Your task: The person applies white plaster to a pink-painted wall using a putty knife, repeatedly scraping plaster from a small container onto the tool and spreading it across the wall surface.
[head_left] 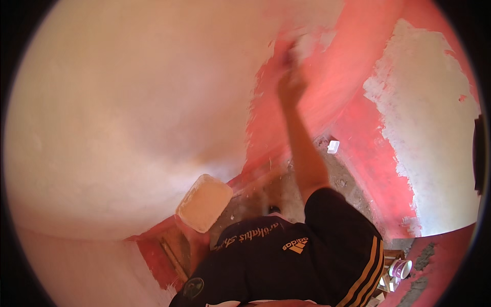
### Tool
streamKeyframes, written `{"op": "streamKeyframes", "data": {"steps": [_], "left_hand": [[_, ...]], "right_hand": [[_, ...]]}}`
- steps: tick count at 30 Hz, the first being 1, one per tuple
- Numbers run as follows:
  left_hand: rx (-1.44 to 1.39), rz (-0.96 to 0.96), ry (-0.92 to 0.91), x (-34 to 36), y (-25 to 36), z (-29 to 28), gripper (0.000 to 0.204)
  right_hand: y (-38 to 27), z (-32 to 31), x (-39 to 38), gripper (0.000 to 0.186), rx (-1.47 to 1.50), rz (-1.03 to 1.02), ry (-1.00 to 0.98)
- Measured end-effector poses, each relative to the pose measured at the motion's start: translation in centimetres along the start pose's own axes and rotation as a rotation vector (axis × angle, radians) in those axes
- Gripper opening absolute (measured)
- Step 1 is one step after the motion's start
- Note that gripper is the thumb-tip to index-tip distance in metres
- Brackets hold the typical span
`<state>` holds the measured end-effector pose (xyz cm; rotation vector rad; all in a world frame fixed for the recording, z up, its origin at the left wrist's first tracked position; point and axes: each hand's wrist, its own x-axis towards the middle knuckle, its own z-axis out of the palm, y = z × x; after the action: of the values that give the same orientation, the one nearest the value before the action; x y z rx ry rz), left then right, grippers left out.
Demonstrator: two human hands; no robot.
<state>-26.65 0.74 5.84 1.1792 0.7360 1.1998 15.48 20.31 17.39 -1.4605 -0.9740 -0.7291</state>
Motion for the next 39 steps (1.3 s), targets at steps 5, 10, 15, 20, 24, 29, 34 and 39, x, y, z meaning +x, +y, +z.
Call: {"op": "streamKeyframes", "data": {"steps": [5, 10, 15, 20, 24, 29, 34, 39], "left_hand": [[0.064, 0.128, 0.214, -0.7, -2.0, -1.8, 0.036], [0.428, 0.175, -0.140, -0.1, -2.3, -4.6, 0.059], [0.563, 0.143, -0.321, 0.8, -0.3, -3.3, 0.061], [1.109, 0.223, -0.382, -0.1, 1.4, -3.5, 0.061], [0.676, 0.113, -0.176, -0.3, -0.7, -3.9, 0.061], [-0.162, -0.049, 0.152, -0.1, -2.4, -2.2, 0.061], [-0.329, -0.090, 0.245, -0.4, -3.0, -2.5, 0.062], [-0.439, -0.110, 0.263, -0.6, -3.3, -1.8, 0.062]], "right_hand": [[-10.3, -2.1, -11.3, 0.040, 0.484, -0.185, -0.036], [1.5, -5.5, 4.4, 0.041, 0.287, 0.357, 0.253], [3.6, 0.4, 3.5, 0.039, 0.308, 0.141, 0.138], [-8.5, -0.7, -11.6, 0.037, 0.375, -0.296, 0.037], [-1.3, -5.2, -5.0, 0.036, 0.280, 0.214, -0.043], [4.4, -2.9, 6.0, 0.045, 0.281, 0.186, 0.173], [-6.5, -0.6, -9.5, 0.043, 0.385, -0.201, 0.001], [-1.1, -5.4, -10.1, 0.039, 0.392, 0.217, -0.143]]}}
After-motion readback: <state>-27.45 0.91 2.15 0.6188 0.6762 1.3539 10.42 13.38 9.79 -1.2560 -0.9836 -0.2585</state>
